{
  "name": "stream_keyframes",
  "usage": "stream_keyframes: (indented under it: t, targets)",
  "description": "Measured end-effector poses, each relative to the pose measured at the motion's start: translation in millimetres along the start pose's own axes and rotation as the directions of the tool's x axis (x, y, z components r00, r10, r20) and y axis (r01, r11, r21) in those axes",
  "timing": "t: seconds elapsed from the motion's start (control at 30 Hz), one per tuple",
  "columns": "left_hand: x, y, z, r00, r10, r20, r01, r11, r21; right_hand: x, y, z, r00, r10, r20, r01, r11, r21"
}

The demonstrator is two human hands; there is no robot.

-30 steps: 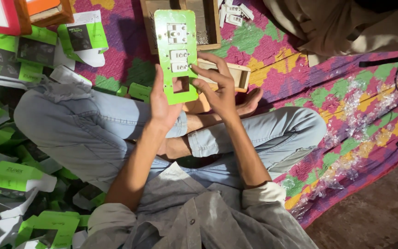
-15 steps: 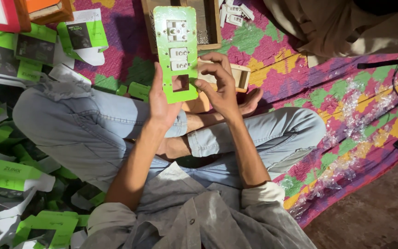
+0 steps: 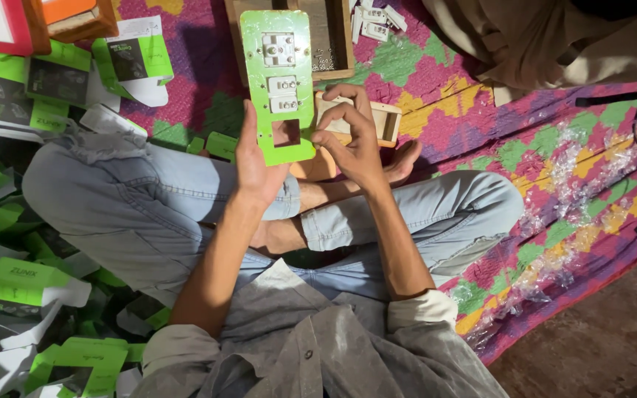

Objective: The person sits on a mat and assembles a green electrical socket plate by inserting white socket modules into the frame and securing them with screws. The person handles the socket plate, modules, and screws by hand, repeatedly picking up components and tightening them.

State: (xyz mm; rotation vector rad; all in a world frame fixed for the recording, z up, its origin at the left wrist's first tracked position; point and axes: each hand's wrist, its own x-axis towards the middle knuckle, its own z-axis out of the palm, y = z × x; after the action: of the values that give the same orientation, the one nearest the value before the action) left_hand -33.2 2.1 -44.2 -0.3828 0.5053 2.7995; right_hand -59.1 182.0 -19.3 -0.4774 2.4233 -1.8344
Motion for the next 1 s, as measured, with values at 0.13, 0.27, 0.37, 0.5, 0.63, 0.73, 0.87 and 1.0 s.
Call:
stream_keyframes:
  t: [0.13,0.27,0.37,0.5,0.63,0.73,0.87,1.0]
  targets:
    - [-1.1,-0.2,0.9,1.0,0.008,0.021,-0.008,1.0,-0.004,-2.1,-2.2,-2.3,0.997,0.069,0.02,-0.069,0.998,0.015]
    - [-0.8,1.8,1.7,1.0,-0.014,-0.007,0.014,1.0,0.014,0.0,-3.9,-2.1,0.999,-0.038,0.016,0.04,0.996,-0.075]
    - [-0.7,1.9,2.4,1.0,-0.016,-0.008,0.016,1.0,0.022,0.4,-5.4,-1.3,1.0,0.013,-0.005,-0.013,1.0,-0.017]
    - [-0.6,2.0,2.3,1.0,-0.013,0.003,0.013,0.999,0.043,2.8,-7.4,-1.1,1.0,0.007,0.017,-0.006,0.999,-0.052]
    - [-0.5,1.4,1.7,1.0,-0.004,0.005,0.004,1.0,0.027,4.3,-10.3,0.5,1.0,-0.008,-0.03,0.006,0.998,-0.055]
    - [-1.3,1.7,0.8,1.0,-0.016,0.005,0.016,1.0,0.015,3.7,-12.1,-0.3,0.997,0.072,0.023,-0.072,0.997,-0.002]
    - [-0.7,2.3,0.3,1.0,-0.012,-0.001,0.012,1.0,0.01,4.2,-11.5,1.1,1.0,-0.024,0.012,0.025,0.995,-0.095]
    - [-1.3,1.2,0.1,1.0,-0.018,-0.009,0.018,1.0,0.008,2.7,-13.0,-0.4,1.0,-0.006,0.03,0.008,0.997,-0.073]
